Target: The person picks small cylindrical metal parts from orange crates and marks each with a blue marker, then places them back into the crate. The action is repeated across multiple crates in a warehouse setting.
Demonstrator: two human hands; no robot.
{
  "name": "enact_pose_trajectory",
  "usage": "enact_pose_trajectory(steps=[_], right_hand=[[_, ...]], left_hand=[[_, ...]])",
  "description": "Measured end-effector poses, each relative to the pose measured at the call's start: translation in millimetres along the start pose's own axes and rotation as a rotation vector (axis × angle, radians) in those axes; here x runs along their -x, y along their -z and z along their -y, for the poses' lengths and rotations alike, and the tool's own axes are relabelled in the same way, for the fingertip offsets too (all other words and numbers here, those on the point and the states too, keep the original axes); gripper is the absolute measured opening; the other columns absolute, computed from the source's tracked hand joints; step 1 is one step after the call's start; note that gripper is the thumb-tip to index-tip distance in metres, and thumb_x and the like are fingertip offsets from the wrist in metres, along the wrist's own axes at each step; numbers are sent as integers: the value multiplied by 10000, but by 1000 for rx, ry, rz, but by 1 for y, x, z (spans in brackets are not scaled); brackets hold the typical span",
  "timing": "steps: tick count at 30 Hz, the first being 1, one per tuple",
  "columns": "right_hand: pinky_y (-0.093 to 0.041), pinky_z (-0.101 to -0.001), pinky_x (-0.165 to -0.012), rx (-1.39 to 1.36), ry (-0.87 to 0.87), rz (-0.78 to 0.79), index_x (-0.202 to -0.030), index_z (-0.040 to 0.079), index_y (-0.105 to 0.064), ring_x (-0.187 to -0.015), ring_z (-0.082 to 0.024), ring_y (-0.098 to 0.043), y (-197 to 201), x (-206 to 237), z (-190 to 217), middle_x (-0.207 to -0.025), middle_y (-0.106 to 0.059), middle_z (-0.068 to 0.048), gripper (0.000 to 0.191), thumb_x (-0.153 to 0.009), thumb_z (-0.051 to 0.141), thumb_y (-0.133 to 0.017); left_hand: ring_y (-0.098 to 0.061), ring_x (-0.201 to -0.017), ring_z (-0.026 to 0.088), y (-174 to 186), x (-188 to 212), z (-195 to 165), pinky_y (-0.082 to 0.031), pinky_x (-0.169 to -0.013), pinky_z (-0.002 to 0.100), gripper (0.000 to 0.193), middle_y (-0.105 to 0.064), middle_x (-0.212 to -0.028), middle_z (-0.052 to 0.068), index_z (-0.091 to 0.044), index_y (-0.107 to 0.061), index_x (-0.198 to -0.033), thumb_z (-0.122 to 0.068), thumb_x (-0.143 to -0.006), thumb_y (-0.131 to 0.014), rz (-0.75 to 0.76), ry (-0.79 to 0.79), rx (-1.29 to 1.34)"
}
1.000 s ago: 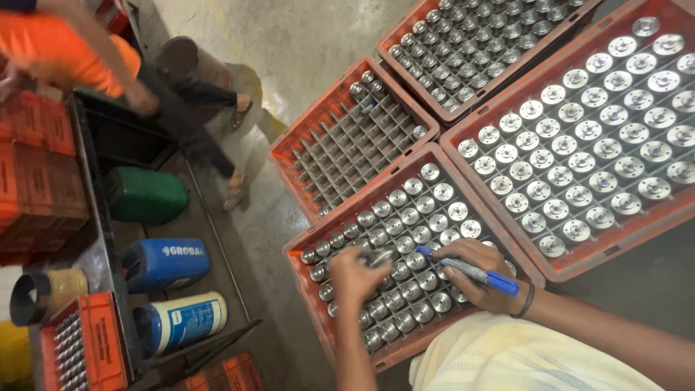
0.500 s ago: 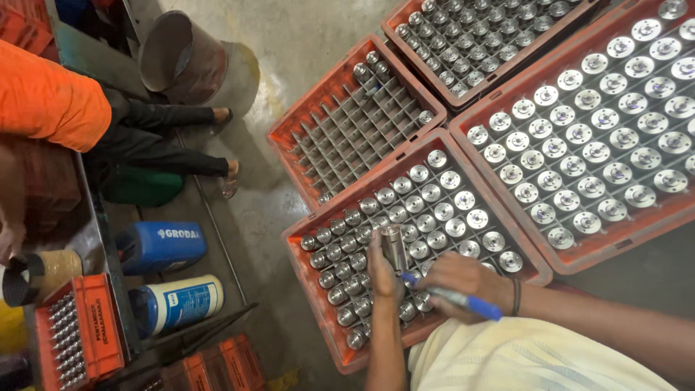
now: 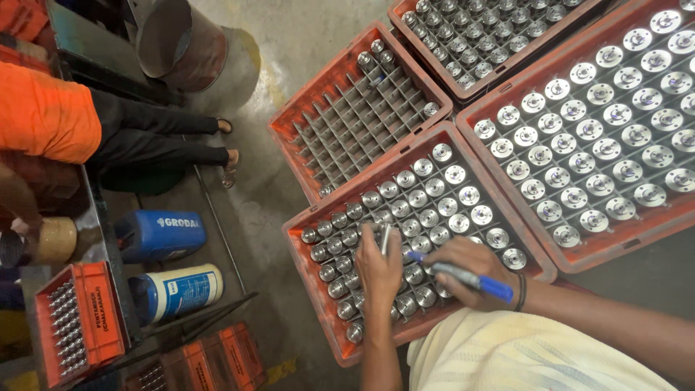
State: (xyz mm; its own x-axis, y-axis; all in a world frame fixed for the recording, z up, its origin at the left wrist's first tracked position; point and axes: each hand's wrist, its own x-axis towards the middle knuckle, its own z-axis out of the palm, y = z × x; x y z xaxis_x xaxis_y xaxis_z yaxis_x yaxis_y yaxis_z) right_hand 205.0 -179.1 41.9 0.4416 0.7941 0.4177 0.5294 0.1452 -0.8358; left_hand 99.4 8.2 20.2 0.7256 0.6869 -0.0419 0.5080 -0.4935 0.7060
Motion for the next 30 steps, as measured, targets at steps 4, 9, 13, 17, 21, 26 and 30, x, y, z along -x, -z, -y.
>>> enact_pose_trajectory(steps=[4,9,13,17,21,26,30], right_hand=[[-531,-386,-720,-2,-57,-45,-1076,25,-678,-813,-294,-677,3,1,0,-924,-702,-129,231,-858,104,-666],[-542,-376,-731,-31,-77,-40,-1089,18,-683,-827,-286,-696,2,1,-3,-923,-710,-131,232,-875,105,-663],[-547,-377,-746,-21,-60,-40,-1094,16,-680,-844,-284,-702,5,1,-3,-935,-712,-132,246,-864,101,-666],[-536,-385,-749,28,15,-27,-1070,43,-680,-834,-283,-690,3,-3,2,-919,-705,-110,248,-829,98,-683],[-495,-410,-714,49,239,132,-1071,57,-674,-769,-277,-635,-7,-16,0,-886,-673,-97,258,-824,111,-727],[-498,-386,-726,6,187,78,-1100,63,-659,-804,-267,-648,-10,-18,-2,-915,-676,-88,282,-830,120,-717],[-494,-369,-668,-41,126,88,-1072,57,-675,-728,-237,-638,-11,-11,-3,-833,-665,-69,246,-836,117,-710]], left_hand=[[-688,-926,341,21,8,-7,-587,-770,460,622,-590,-1153,167,-66,-622,-1196,-250,-652,-861,59,82,-153],[-686,-956,375,19,2,10,-552,-825,496,583,-623,-1157,135,-66,-690,-1102,-315,-639,-943,23,278,-407],[-703,-878,296,43,-10,27,-571,-767,433,477,-735,-984,65,-114,-787,-983,-333,-589,-942,-20,171,-283],[-710,-852,222,60,-9,34,-595,-768,364,564,-743,-963,57,-66,-687,-1146,-355,-682,-821,147,137,824],[-616,-746,120,14,0,28,-523,-638,282,505,-668,-922,67,38,-613,-1304,-394,-1050,-559,124,347,1351],[-658,-795,114,-23,8,31,-535,-661,277,429,-722,-971,59,-24,-638,-1253,-343,-1021,-469,61,446,1257],[-664,-770,119,-29,9,41,-533,-665,278,507,-751,-992,74,30,-594,-1281,-393,-1028,-477,14,504,1321]])
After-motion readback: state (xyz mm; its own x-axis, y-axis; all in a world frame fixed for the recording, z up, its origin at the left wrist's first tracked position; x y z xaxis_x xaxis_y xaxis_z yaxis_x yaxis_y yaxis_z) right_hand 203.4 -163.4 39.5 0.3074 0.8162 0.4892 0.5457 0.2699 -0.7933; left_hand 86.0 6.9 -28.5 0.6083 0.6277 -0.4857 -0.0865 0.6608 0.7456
